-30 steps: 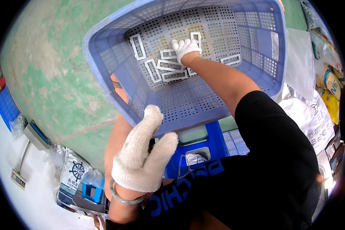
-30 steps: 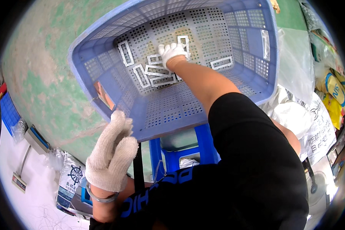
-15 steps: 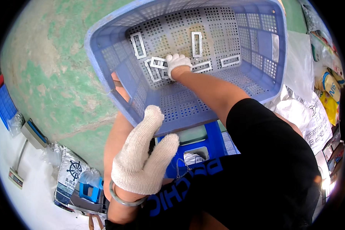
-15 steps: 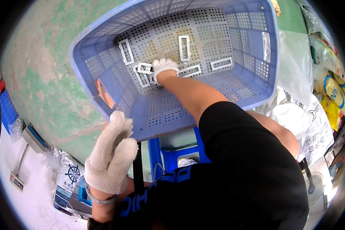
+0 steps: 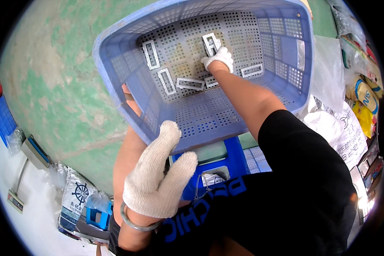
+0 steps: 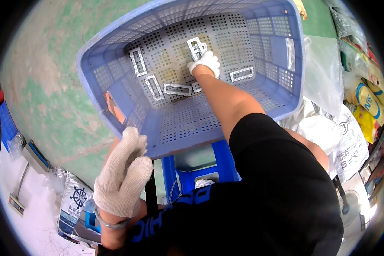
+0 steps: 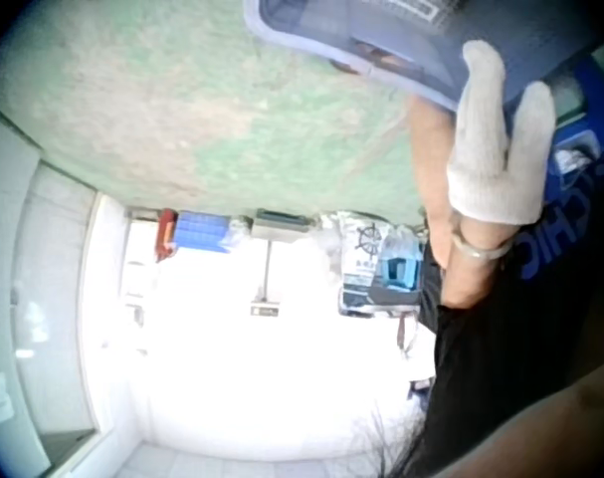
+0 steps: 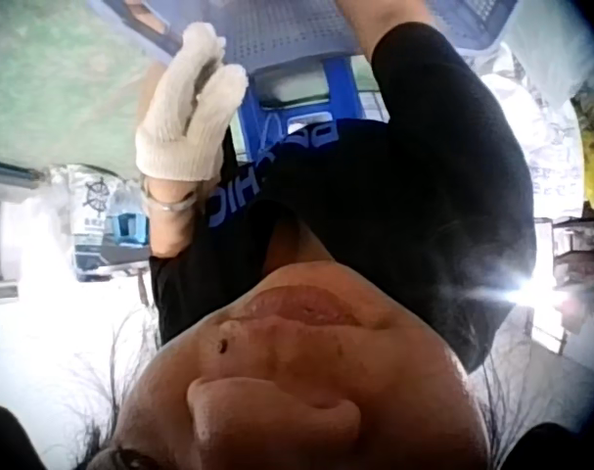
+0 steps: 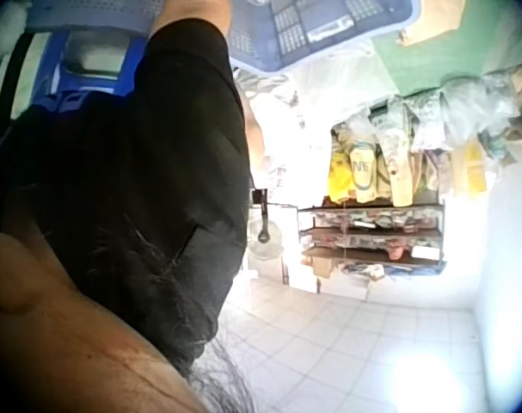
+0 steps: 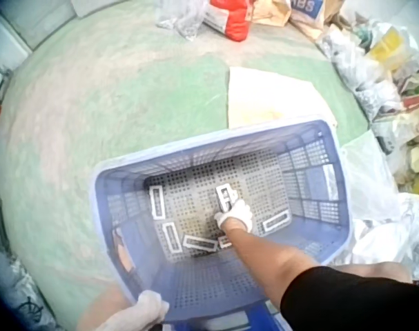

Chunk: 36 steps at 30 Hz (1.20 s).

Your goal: The person takes metal rectangular frames from a blue basket and puts them into a white bag by hand.

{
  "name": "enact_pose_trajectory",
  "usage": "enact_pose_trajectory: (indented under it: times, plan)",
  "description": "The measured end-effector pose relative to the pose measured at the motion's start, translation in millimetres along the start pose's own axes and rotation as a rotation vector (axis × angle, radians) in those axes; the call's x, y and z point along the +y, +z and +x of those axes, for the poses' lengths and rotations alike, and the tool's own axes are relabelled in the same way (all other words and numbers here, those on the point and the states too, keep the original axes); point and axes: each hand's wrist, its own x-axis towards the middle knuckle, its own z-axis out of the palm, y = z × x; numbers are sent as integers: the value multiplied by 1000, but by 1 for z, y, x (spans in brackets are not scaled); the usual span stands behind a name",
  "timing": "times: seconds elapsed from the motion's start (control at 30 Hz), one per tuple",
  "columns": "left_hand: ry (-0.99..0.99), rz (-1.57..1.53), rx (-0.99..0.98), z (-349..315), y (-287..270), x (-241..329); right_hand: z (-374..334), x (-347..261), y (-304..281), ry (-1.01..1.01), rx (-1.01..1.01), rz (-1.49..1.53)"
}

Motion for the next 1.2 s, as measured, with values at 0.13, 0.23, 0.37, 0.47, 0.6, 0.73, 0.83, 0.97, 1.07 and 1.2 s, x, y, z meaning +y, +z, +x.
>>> enact_pose_trajectory:
  times: [0.13, 0.23, 0.37, 0.47, 0.6, 0.73, 0.83, 0.97, 1.07, 1.2]
  plan:
    - [31, 62, -53, 2, 1, -3, 5, -1, 2, 18, -20, 41]
    - [21, 49, -15, 4, 4, -3, 13, 2, 4, -23, 29, 67]
    - [-3, 56, 31, 2, 7, -2, 12, 4, -18, -95, -87, 111]
    - [-43, -14, 35, -1, 10, -2, 28, 30, -31, -210, -413, 616]
    - [-219, -145, -18, 3, 17, -7, 9, 61, -57, -408, -974, 1215]
    - [-358, -443, 12, 3, 32, -19, -88, 77, -121, -749, -1139, 1126]
    - [-409, -728, -99, -4, 49, 5, -191, 91, -183, -927, -847, 796]
    - [17, -1118, -276, -32, 80, 33, -274, 126, -205, -1219, 18, 288]
    - [67, -1238, -441, -59, 75, 41, -315, 169, -231, -1261, 28, 350]
    - [137, -1296, -494, -103, 91, 72, -353, 226, -250, -1283, 243, 483]
